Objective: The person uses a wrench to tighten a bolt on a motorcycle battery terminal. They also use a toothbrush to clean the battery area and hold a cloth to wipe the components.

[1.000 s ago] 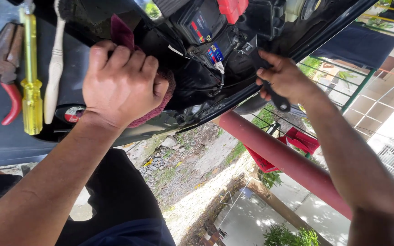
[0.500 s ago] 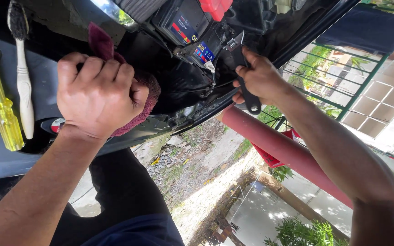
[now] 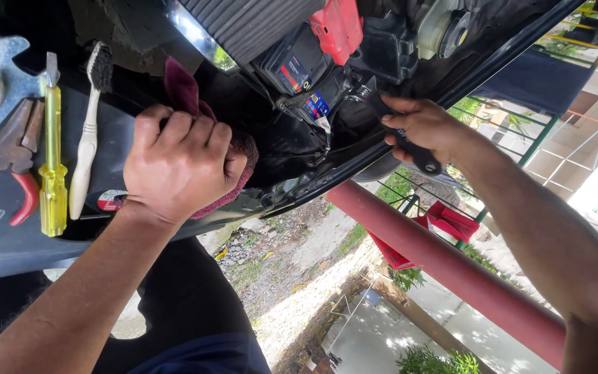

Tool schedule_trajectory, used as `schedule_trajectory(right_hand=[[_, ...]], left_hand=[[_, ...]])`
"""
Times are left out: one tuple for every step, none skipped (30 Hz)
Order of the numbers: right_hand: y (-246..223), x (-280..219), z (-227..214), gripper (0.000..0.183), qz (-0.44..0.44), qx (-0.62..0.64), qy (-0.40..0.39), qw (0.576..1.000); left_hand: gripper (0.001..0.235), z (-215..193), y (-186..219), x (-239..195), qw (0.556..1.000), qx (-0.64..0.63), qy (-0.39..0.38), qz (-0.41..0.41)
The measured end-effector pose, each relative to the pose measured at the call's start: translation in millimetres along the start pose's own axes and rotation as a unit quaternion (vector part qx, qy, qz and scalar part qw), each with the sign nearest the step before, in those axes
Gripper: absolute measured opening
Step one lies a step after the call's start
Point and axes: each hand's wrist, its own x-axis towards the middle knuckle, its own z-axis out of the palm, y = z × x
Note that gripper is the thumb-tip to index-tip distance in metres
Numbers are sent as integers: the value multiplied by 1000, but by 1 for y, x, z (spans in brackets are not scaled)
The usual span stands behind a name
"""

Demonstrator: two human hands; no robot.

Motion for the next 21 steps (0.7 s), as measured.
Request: schedule_trajectory(right_hand=[[-2, 0, -6, 55, 0, -1, 0, 1000], [-4, 0, -12, 56, -8, -18, -17, 1000], [-6, 1, -17, 58, -15, -35, -36, 999], [-8, 3, -20, 58, -14, -36, -38, 999], [-8, 5, -24, 58, -20, -42, -47, 998], [-8, 6, -28, 58, -26, -48, -56, 997], [-9, 10, -31, 58, -27, -48, -58, 997], [-10, 13, -34, 58, -23, -49, -76, 996], [-8, 15, -38, 59, -17, -48, -91, 995], [-9, 15, -39, 59, -15, -45, -91, 995], [-10, 15, -40, 60, -29, -75, -96, 992], [-12, 14, -40, 60, -43, -105, -101, 988], [-12, 14, -42, 60, -45, -106, -100, 988], [-13, 14, -43, 60, -41, -103, -106, 988], [-14, 15, -44, 61, -36, -103, -114, 988], [-14, 19, -47, 61, -37, -105, -115, 987], [-13, 24, -50, 61, -38, -106, -124, 986], [-12, 29, -52, 62, -39, -107, -133, 985], [-12, 31, -55, 62, -38, -108, -135, 984], [-13, 34, -59, 62, -45, -123, -141, 981], [-15, 36, -62, 62, -54, -137, -147, 978]], left_hand=[[13, 0, 0, 0, 1000, 0, -1, -1], [12, 1, 0, 0, 1000, 0, 3, 1], [12, 1, 0, -1, 1000, 1, 4, 2], [12, 2, 0, -2, 1000, 1, 2, 1], [12, 2, 0, -2, 1000, 4, -1, 1], [11, 3, 0, -2, 1000, 7, -3, 1], [11, 3, 0, -1, 1000, 9, -4, 1], [11, 3, 0, -1, 1000, 11, -4, 0], [11, 3, 1, 0, 1000, 10, -4, 1], [11, 3, 1, 0, 1000, 7, -4, 3], [11, 3, 2, 0, 1000, 11, -5, 2], [10, 3, 1, 0, 1000, 15, -5, 1], [10, 3, 2, 0, 1000, 17, -4, 0], [10, 3, 2, 1, 1000, 18, -2, 2], [10, 2, 2, -1, 1000, 19, -2, 2], [10, 2, 1, 0, 1000, 21, -3, 1], [10, 2, 1, 0, 1000, 15, 1, 0], [11, 2, 1, 0, 1000, 8, 5, 0], [11, 3, 1, -1, 1000, 8, 2, -2], [11, 3, 1, -2, 1000, 4, 10, 0], [11, 4, 0, -2, 1000, 2, 18, 2]])
